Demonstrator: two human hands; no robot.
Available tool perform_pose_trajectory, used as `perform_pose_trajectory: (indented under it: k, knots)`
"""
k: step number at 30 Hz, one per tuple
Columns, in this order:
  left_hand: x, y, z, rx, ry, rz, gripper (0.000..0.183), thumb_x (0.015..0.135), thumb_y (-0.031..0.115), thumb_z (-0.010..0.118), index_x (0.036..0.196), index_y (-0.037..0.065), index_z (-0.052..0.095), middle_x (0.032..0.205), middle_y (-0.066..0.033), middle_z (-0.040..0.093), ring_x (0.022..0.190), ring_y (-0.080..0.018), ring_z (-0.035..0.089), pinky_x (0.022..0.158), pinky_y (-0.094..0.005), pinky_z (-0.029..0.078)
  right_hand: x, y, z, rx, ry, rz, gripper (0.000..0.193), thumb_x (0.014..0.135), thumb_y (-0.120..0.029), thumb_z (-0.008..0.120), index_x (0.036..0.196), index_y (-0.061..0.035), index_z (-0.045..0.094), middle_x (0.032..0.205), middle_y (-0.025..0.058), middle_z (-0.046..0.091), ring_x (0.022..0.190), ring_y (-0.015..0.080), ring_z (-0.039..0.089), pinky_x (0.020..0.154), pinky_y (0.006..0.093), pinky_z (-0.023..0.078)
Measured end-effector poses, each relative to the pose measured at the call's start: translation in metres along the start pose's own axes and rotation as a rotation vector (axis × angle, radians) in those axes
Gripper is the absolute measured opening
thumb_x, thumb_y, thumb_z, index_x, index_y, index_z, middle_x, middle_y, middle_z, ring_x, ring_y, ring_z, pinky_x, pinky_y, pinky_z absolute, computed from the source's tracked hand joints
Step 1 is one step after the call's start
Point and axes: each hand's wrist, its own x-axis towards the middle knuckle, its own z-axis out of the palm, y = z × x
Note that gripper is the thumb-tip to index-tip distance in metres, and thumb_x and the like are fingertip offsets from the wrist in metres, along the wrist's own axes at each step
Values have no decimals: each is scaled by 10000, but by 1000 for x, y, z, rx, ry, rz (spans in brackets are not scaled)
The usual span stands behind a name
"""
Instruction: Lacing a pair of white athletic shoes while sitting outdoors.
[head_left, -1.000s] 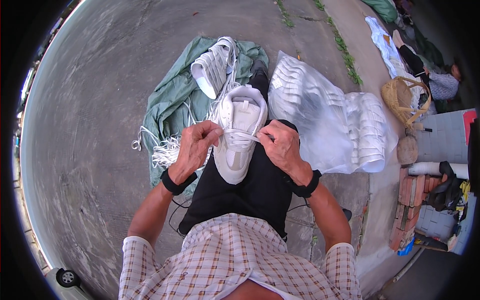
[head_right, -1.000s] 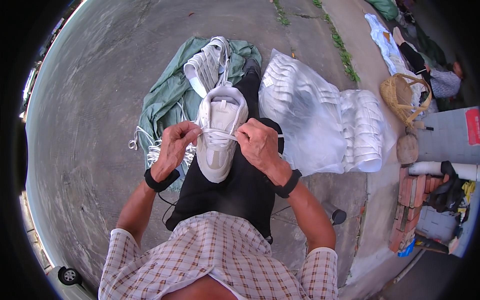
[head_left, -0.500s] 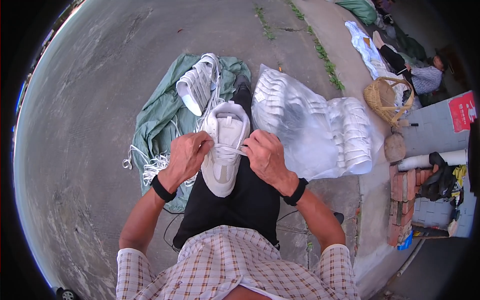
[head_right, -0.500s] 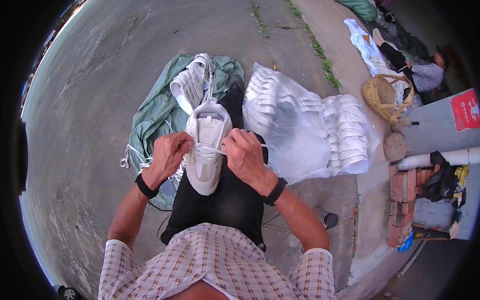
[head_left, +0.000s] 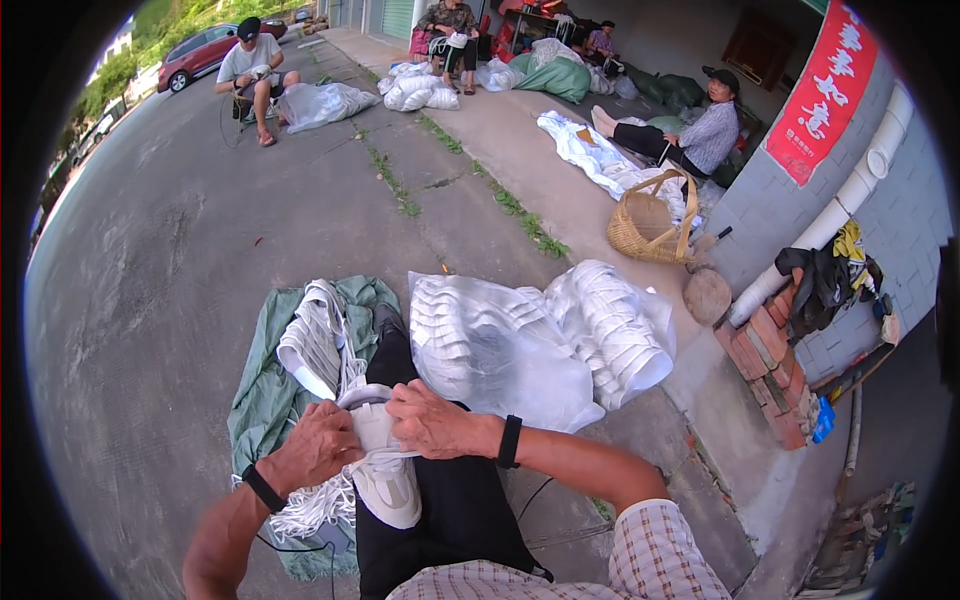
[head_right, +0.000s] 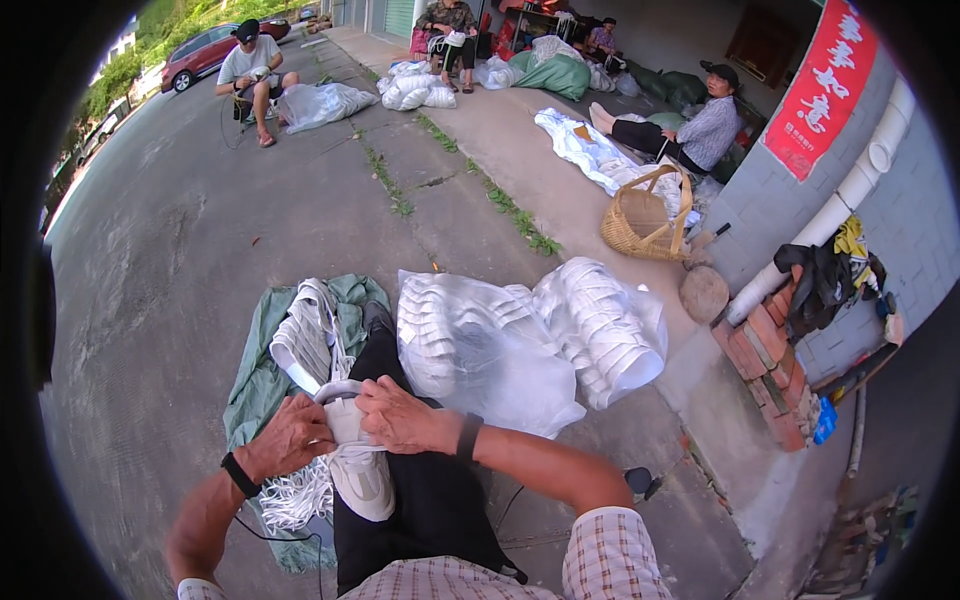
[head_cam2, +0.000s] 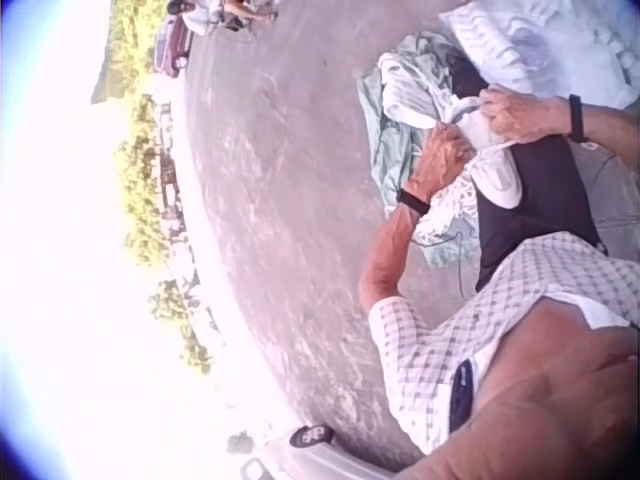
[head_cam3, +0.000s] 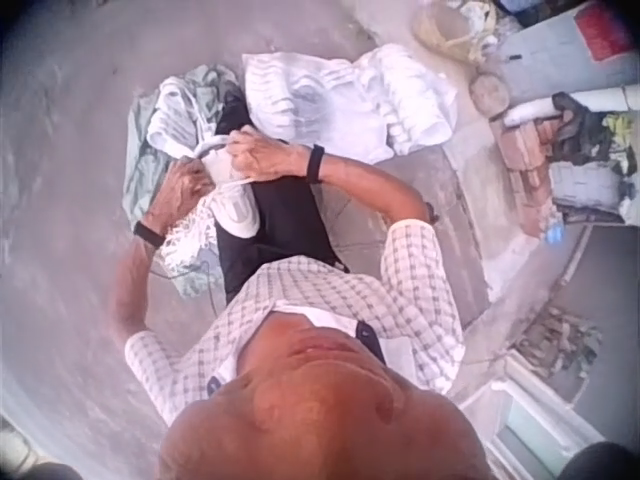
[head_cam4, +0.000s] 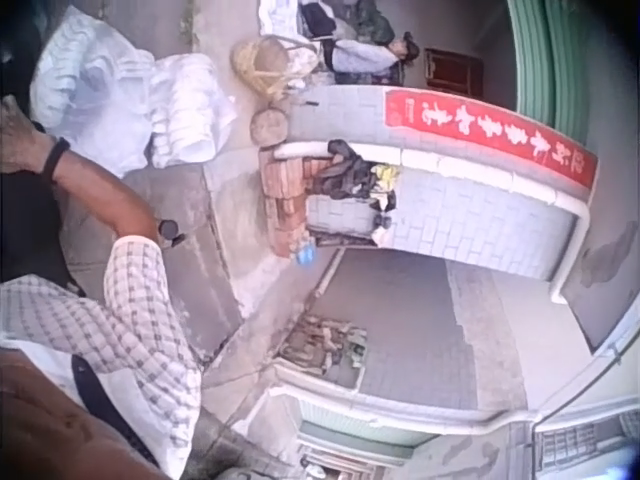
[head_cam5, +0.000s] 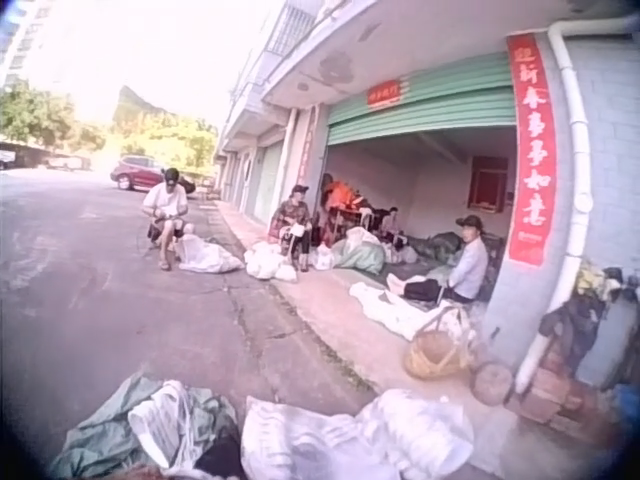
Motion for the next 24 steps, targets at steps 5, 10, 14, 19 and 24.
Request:
perform_pose_trajectory:
  k: [5, 10, 14, 19, 24]
  knots:
    - [3, 1, 28, 127, 58, -193, 74, 649, 125, 757, 720, 107, 756, 832, -32, 619, 899, -249, 520, 792, -402, 364, 8, -10, 21, -158, -29, 78, 166, 784, -169, 660, 660, -66, 622, 856, 100, 505, 946, 277, 444, 793, 411, 325]
    - [-6, -26, 64, -451, 122, -501, 112, 689, 121, 745, 686, 61, 650, 805, -100, 614, 848, -314, 545, 730, -440, 376, 13, -7, 60, 287, 135, 472, 112, 795, -129, 681, 723, -51, 645, 847, 73, 565, 935, 257, 496, 811, 408, 351]
    - [1, 4, 53, -317, 372, -420, 145, 778, 67, 729, 728, -9, 618, 723, -116, 577, 787, -304, 523, 736, -440, 396, 7, -13, 66, 423, 328, 546, 106, 762, -142, 764, 787, -91, 674, 879, 29, 589, 955, 221, 535, 865, 397, 382]
    - [8, 23, 23, -76, 205, -278, 139, 770, 128, 726, 797, 32, 630, 856, -107, 569, 900, -285, 505, 835, -401, 404, 0, -21, 42, 169, 288, 353, 76, 761, -115, 735, 799, -85, 677, 909, 45, 577, 1011, 258, 514, 876, 418, 349]
    - [6, 11, 36, -31, 261, -310, 88, 706, 76, 724, 720, 25, 653, 842, -93, 587, 913, -298, 531, 819, -415, 434, 11, -14, 39, 344, 338, 471, 69, 807, -116, 720, 826, -57, 690, 858, 53, 648, 946, 264, 575, 910, 424, 373]
